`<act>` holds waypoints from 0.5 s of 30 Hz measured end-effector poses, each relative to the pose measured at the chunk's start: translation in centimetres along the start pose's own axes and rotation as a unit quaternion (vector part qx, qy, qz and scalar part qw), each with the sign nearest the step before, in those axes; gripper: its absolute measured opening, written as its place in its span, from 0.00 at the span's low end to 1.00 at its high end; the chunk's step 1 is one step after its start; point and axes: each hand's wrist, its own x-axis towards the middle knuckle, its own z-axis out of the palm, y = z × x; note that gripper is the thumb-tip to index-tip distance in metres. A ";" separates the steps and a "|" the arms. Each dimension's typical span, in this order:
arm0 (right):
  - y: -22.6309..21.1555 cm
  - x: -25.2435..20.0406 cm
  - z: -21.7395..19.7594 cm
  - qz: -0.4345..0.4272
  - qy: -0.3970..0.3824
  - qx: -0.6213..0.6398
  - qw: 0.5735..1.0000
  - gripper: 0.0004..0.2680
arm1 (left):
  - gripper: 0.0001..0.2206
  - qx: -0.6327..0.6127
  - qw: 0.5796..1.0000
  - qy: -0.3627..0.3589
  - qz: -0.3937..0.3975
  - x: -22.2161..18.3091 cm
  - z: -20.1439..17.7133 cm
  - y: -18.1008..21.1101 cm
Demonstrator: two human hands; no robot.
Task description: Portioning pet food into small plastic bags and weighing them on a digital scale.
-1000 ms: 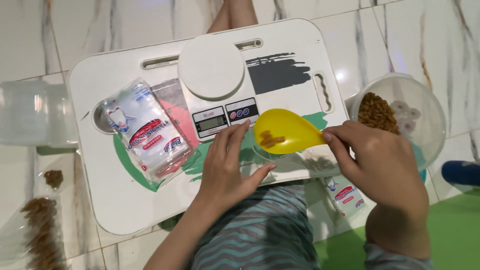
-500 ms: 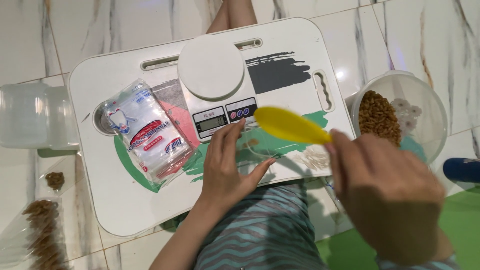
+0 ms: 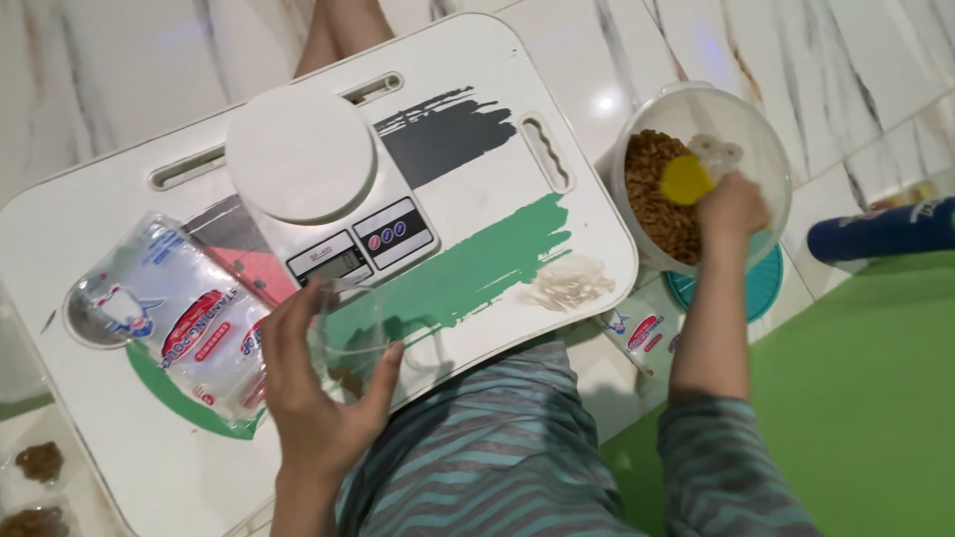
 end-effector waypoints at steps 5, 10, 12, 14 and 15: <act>0.6 -3.1 -0.4 -0.002 -0.088 0.166 0.982 0.05 | 0.33 0.008 1.000 -0.005 0.016 0.1 -0.2 0.5; 1.7 -4.1 -2.5 0.025 -0.084 0.194 0.977 0.10 | 0.33 0.012 1.000 -0.014 0.011 -0.1 -0.2 0.5; 1.9 -4.1 -2.9 0.015 -0.060 0.176 0.982 0.09 | 0.33 0.018 1.000 -0.011 0.015 -0.3 -0.2 0.3; 2.3 -4.1 -3.5 0.017 -0.062 0.163 0.985 0.05 | 0.34 0.019 1.000 -0.013 0.012 -0.4 -0.2 0.2; 2.5 -4.1 -3.9 0.019 -0.063 0.148 0.987 0.13 | 0.35 0.018 1.000 -0.017 0.008 -0.5 -0.1 0.1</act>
